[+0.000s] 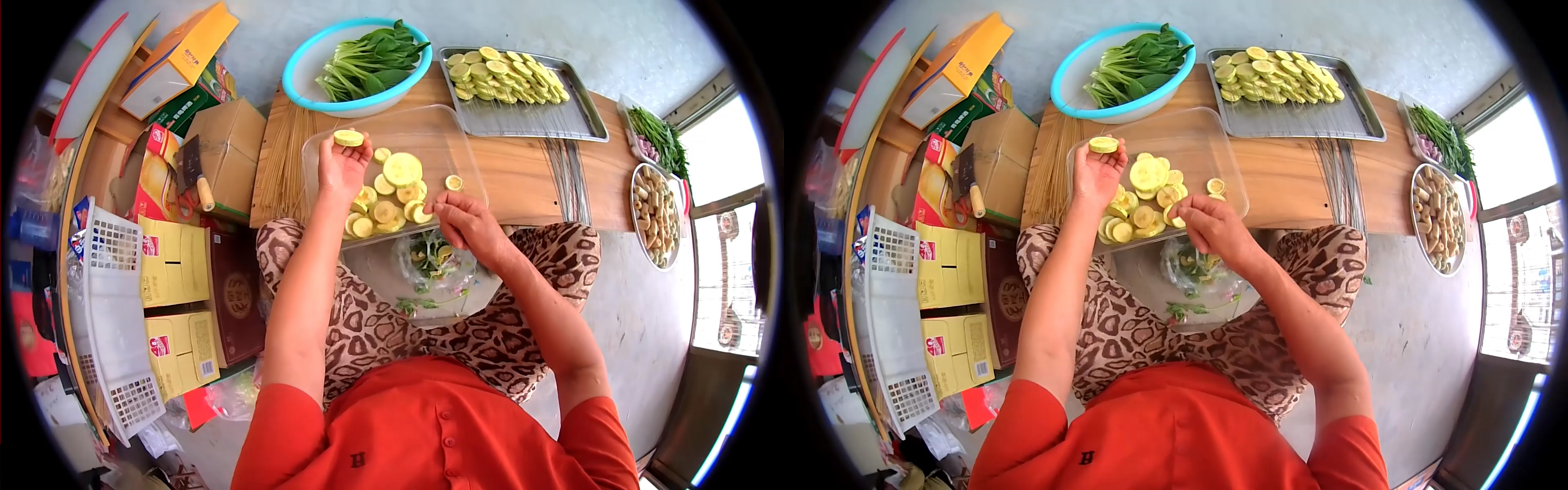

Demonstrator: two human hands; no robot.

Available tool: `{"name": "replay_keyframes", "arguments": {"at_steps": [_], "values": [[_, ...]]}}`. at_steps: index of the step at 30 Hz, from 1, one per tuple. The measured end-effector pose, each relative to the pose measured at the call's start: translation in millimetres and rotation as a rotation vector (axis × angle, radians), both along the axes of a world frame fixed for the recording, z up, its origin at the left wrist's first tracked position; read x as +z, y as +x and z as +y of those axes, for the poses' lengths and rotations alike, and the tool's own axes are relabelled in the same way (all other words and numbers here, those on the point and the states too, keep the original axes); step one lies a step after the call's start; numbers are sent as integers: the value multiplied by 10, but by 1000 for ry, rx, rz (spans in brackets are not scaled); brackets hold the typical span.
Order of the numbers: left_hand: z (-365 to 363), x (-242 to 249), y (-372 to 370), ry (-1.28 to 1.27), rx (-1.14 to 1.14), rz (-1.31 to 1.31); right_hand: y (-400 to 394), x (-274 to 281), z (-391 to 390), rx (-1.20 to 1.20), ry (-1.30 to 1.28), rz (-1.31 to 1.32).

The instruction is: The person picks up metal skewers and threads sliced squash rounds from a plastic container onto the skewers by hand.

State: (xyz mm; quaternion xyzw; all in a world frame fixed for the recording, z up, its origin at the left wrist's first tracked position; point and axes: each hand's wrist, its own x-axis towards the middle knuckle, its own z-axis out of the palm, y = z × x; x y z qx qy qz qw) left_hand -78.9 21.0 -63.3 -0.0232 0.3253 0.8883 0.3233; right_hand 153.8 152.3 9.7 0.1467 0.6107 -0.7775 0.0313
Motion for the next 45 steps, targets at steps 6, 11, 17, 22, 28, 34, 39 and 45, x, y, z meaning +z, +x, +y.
{"name": "replay_keyframes", "arguments": {"at_steps": [6,11,17,22,28,34,39,45], "values": [[-7,39,-38,104,74,-69,17,-21,-77,79,24,-36],[-4,62,-30,132,88,-86,12,-18,-75,80,20,-37],[2,66,-9,123,79,-70,5,-70,-73,73,20,-28],[2,60,16,127,53,-28,-6,-74,-82,69,16,-52],[12,57,26,123,45,-31,-13,-83,-90,64,11,-61],[21,103,52,120,20,4,-11,-82,-96,69,16,-51],[30,159,90,158,9,14,-9,-71,-101,67,11,-50],[49,131,138,186,-53,45,-33,-73,-114,56,9,-56]]}}
